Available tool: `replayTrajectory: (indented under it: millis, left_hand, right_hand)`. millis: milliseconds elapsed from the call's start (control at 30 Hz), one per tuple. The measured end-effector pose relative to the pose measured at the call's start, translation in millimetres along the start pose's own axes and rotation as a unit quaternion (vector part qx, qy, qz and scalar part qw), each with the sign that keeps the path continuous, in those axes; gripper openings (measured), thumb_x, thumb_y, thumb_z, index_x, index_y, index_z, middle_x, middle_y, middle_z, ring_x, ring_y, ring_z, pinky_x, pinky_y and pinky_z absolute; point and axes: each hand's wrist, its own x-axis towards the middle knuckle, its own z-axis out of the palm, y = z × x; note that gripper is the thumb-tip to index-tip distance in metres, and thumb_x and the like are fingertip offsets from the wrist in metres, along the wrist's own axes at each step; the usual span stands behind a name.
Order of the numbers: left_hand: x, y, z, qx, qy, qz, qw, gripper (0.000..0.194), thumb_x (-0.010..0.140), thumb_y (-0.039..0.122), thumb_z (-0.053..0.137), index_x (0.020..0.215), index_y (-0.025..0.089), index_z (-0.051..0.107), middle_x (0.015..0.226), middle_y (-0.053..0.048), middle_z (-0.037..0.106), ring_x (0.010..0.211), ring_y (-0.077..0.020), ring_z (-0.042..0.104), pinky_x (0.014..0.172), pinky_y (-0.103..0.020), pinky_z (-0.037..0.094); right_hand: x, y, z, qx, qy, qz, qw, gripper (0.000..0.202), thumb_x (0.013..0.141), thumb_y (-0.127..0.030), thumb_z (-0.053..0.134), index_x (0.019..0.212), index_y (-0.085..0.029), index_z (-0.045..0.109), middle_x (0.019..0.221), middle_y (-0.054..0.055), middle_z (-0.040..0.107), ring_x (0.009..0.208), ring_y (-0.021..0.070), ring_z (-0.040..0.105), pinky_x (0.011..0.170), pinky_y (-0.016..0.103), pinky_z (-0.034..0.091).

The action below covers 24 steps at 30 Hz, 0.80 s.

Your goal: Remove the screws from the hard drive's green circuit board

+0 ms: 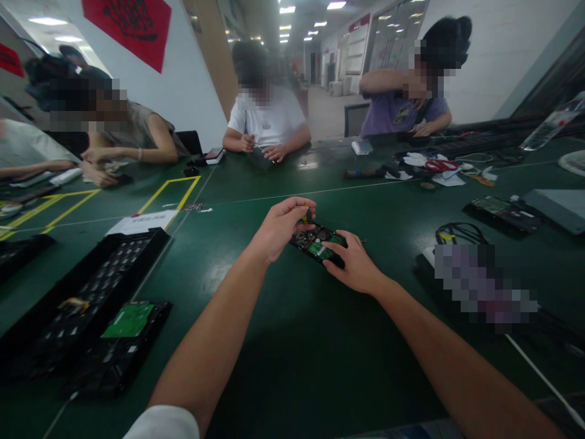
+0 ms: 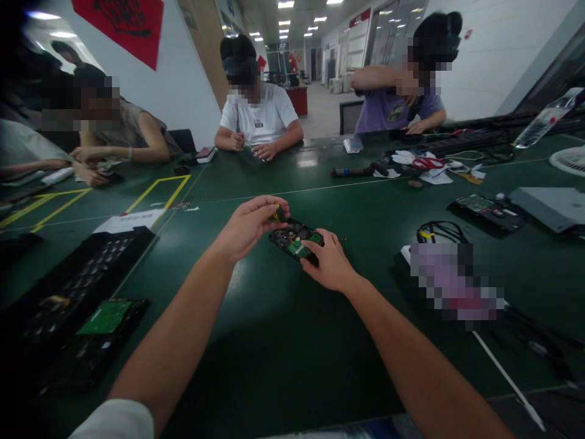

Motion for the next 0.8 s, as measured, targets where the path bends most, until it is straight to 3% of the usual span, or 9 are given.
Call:
replayTrajectory:
  millis: [233,400,567,800]
  left_hand:
    - [-0.6,0.5,1.9,0.008,0.005,0.001,1.0,0.013,0.092,0.026,0.068,0.096,0.017,0.075,0.102,-0.007,0.069,0.095,-0.0175,0.066,0.078,-0.028,0.06]
    - [0.1,-2.4,1.1,0.04,0.0,0.015,0.999,0.018,0.09,0.033,0.074,0.099,0.019,0.077,0.106,-0.007,0.07,0.096,-0.0175,0.065,0.08,-0.029,0.06]
    - [1.1,-4.9,-3.7,0.085,0.016,0.037,0.996,0.022,0.09,0.036,0.073,0.104,0.021,0.08,0.109,-0.006,0.071,0.098,-0.0183,0.063,0.073,-0.025,0.058]
    - [-0.4,-2.4,-1.6,0.037,-0.009,0.014,0.999,0.021,0.091,0.031,0.07,0.107,0.021,0.078,0.109,-0.007,0.07,0.098,-0.0185,0.064,0.075,-0.028,0.061]
  right_hand:
    - [0.6,-4.5,-2.2,0.003,-0.018,0.022,1.0,0.065,0.095,-0.067,0.062,0.148,-0.029,0.06,0.161,0.018,0.036,0.152,0.0436,0.034,0.12,0.068,0.036]
    - [0.2,-3.5,-1.1,0.003,-0.009,0.027,1.0,0.063,0.095,-0.067,0.062,0.147,-0.03,0.059,0.16,0.019,0.037,0.15,0.0442,0.038,0.116,0.069,0.039]
    - [0.7,-2.1,0.9,0.002,-0.006,0.028,1.0,0.061,0.096,-0.064,0.064,0.146,-0.031,0.059,0.159,0.019,0.038,0.148,0.0434,0.041,0.115,0.068,0.042]
    - [2.2,-2.9,1.0,-0.001,0.006,0.028,1.0,0.055,0.096,-0.06,0.066,0.139,-0.027,0.062,0.155,0.019,0.042,0.145,0.0412,0.045,0.116,0.065,0.041]
